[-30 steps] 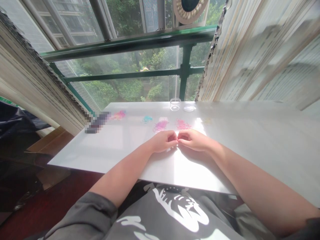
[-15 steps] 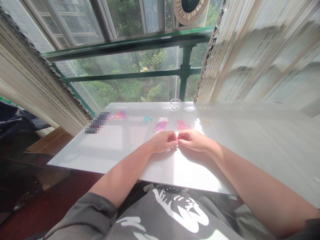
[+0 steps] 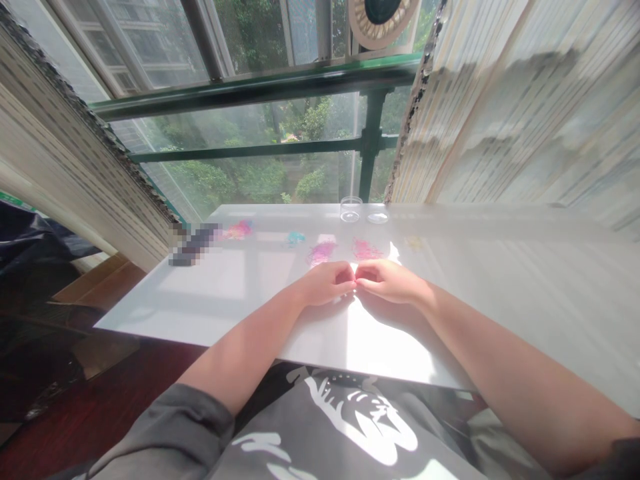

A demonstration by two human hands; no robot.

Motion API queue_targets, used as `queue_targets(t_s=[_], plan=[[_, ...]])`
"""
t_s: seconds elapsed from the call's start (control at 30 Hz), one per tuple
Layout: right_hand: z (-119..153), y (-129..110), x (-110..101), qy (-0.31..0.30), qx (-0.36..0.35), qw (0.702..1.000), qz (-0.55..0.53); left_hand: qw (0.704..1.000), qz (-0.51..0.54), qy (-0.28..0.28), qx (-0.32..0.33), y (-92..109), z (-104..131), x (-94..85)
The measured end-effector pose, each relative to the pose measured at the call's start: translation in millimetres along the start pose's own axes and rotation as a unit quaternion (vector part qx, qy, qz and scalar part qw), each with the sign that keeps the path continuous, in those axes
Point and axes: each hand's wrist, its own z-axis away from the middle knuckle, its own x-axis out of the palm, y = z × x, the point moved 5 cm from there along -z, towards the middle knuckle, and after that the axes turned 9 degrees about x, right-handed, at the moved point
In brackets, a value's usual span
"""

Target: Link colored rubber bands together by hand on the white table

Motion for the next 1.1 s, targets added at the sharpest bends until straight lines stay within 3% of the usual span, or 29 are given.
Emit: queue_targets(t_s=[0.37,1.1], plan=[[-0.5,2.3,1.8,-0.007,-0.003,1.000,-0.010,1.000,0.002,-0.002,0.001,0.0,-0.3,-0.4],[0.1,-1.2,0.6,-0.009,-0.025,0.999,-0.019,0.998,-0.030,0.051,0.006,-0.4,0.4,-9.1]])
